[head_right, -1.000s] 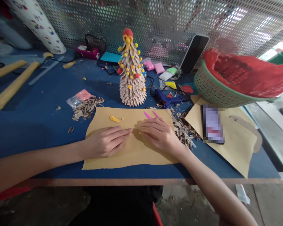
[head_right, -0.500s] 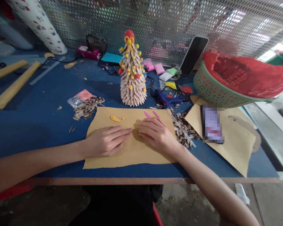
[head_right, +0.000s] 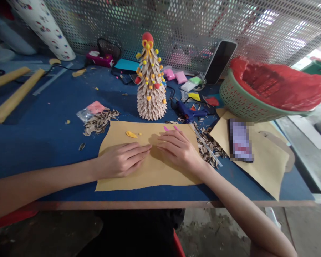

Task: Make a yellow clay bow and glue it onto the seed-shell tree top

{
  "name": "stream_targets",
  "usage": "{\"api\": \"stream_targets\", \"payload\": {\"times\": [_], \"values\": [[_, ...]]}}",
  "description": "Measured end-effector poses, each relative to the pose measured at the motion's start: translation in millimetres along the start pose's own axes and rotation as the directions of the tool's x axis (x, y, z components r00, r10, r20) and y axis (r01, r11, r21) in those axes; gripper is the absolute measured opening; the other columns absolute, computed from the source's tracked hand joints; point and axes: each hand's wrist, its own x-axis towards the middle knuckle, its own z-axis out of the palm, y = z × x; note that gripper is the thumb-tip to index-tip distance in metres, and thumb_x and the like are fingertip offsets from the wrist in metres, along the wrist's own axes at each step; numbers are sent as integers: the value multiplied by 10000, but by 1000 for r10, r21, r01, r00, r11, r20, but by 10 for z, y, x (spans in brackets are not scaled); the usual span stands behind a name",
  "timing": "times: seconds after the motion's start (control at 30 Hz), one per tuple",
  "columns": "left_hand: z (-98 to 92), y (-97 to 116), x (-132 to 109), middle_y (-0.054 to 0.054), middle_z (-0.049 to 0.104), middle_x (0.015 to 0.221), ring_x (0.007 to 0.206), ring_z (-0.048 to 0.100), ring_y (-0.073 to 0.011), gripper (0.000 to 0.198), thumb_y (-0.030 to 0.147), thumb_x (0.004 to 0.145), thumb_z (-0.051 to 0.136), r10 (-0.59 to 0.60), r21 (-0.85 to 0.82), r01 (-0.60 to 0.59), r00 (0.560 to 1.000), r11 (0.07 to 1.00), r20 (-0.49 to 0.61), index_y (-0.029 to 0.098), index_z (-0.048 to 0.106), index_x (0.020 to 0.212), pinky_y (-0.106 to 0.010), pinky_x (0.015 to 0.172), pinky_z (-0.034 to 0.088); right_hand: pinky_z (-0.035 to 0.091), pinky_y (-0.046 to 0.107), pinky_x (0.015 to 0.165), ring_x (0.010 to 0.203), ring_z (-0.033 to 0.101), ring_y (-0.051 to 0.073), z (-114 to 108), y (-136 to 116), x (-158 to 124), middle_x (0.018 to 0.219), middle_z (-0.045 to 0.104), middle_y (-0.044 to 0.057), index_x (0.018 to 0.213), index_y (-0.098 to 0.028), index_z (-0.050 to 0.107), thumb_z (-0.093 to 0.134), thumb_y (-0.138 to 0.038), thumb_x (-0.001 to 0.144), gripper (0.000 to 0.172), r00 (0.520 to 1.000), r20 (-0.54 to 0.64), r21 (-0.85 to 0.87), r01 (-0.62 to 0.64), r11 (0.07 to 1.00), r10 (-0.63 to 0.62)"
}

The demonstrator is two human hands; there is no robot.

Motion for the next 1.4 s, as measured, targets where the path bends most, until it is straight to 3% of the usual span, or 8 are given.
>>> {"api": "stream_targets", "payload": {"times": [0.27,0.47,0.87,1.03,1.1,1.17,1.3,1.4], "values": [[24,3,-8,-157,753,1134,969,706,-231,281,117,970,475,-25,-7,25,1000,1000,-13,19,713,1082,-350,877,588,594,481,874,1109,667,281,146,219,274,1135,748,122,986,-189,704,615,-145,936,111,997,35,-58,66,996,-64],[37,11,-8,-163,746,1148,971,702,-238,278,125,960,481,-31,0,31,999,1000,-18,20,716,1064,-350,880,588,574,489,920,1106,659,262,250,267,342,1164,737,132,1059,-188,698,603,-163,945,151,996,65,-6,61,998,-60],[-4,3,11,-166,739,1138,977,697,-263,246,101,952,511,-65,-59,62,997,996,-40,2,671,1111,-368,836,609,569,515,929,1092,672,266,186,269,311,1142,743,137,1089,-183,682,608,-167,938,169,997,67,27,46,999,-48],[-86,-25,38,-151,732,1138,1058,692,-239,297,24,962,443,-130,-206,113,989,972,-73,46,597,1215,-402,959,590,595,459,866,1059,678,265,58,135,305,1071,756,109,1181,-203,647,607,-110,922,278,999,-29,12,39,999,-39],[-104,-29,39,-122,736,1148,1092,696,-199,334,18,971,430,-220,-388,167,971,906,-96,102,559,1268,-362,990,585,601,432,832,1012,682,253,40,48,286,1021,752,105,1226,-196,618,628,-88,899,345,996,-71,44,54,998,-51],[-114,-19,37,-110,730,1178,1085,713,-167,334,70,989,457,-357,-591,248,931,767,-72,145,520,1309,-298,947,603,601,440,838,985,680,251,43,-33,267,1018,744,107,1260,-195,592,631,-88,890,387,994,-84,75,71,995,-65],[-150,30,66,-85,768,1035,881,764,-144,196,197,995,548,-542,-804,381,836,457,88,150,598,1178,-221,766,617,594,454,833,929,682,247,49,-138,263,975,730,94,1266,-204,580,621,-125,905,372,992,-114,101,62,993,-51],[-208,61,127,-63,790,890,816,762,-138,166,257,999,564,-575,-879,420,786,225,228,138,665,1056,-192,698,593,587,447,821,927,671,250,16,-187,278,966,716,98,1235,-191,601,658,-137,890,354,988,-152,158,57,986,-33]]}}
